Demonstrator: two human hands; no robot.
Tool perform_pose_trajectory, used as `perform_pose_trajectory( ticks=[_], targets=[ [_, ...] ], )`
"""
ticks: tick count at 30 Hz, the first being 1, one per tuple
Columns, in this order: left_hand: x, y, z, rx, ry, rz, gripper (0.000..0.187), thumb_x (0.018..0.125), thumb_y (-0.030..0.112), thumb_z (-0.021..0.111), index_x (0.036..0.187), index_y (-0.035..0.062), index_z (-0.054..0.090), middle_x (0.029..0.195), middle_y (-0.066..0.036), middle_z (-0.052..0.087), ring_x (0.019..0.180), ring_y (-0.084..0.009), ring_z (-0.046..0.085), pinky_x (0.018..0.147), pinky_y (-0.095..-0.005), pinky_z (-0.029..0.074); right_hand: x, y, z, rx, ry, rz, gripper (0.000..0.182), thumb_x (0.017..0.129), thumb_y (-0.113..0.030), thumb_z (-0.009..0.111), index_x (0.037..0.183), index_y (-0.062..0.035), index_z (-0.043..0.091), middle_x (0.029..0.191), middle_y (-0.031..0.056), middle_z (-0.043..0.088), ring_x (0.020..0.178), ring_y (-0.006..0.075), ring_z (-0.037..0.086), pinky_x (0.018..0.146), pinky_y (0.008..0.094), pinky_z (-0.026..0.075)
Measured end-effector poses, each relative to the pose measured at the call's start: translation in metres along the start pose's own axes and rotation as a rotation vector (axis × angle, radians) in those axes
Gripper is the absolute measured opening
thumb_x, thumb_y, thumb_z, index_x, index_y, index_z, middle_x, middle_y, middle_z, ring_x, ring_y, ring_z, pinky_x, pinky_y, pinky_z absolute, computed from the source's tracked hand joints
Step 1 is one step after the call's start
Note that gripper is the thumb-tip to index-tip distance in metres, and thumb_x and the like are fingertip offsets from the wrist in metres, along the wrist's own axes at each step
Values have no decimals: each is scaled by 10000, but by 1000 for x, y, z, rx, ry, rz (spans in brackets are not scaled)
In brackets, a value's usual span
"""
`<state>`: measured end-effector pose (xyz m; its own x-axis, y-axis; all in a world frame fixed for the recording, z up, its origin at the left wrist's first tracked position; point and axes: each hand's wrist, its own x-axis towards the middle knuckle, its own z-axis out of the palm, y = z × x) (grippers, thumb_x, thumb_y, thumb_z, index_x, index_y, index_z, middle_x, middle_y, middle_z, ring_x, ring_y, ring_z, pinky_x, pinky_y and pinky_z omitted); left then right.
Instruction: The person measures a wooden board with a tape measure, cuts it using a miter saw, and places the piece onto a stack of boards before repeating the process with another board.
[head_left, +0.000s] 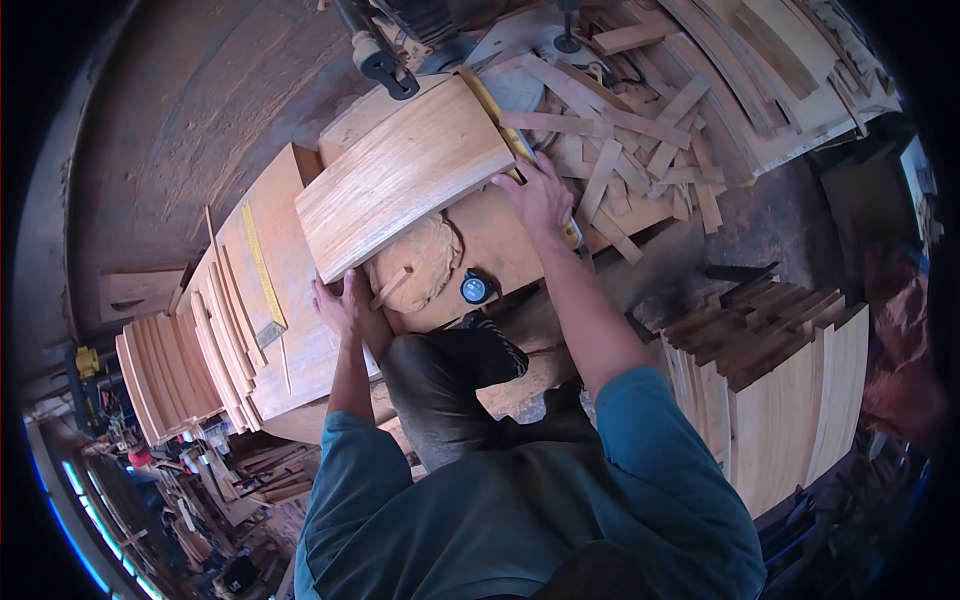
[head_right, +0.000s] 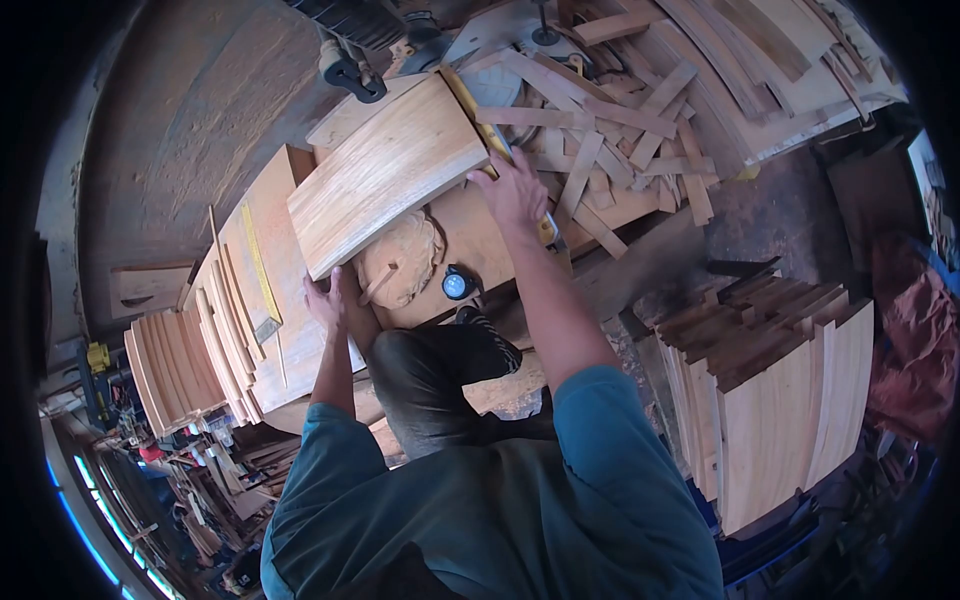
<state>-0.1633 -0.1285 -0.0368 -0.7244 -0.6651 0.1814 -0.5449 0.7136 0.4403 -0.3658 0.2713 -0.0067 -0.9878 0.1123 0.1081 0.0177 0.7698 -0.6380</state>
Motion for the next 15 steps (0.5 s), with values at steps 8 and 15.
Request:
perform_pose_trajectory(
  ticks=[8, 15],
  targets=[
    [0, -2, 1, -1, 17, 7, 914, 909, 630, 739, 1569, 50, 484, 1557, -277, 520, 1504, -382, 432, 1259, -522, 251, 1, -1, -1, -15, -39, 24, 591, 834, -589, 809, 1333, -279, 752, 1504, 80, 619, 1140, 329, 729, 908, 459, 603],
    [0, -6, 3, -10, 16, 6, 915, 905, 639, 738, 1568, 59, 487, 1558, -274, 520, 1499, -384, 438, 1258, -522, 249, 0, -2, -4, -10, -21, 0, 575, 850, -579, 801, 1336, -277, 749, 1498, 86, 619, 1151, 332, 725, 912, 458, 604]
  ],
)
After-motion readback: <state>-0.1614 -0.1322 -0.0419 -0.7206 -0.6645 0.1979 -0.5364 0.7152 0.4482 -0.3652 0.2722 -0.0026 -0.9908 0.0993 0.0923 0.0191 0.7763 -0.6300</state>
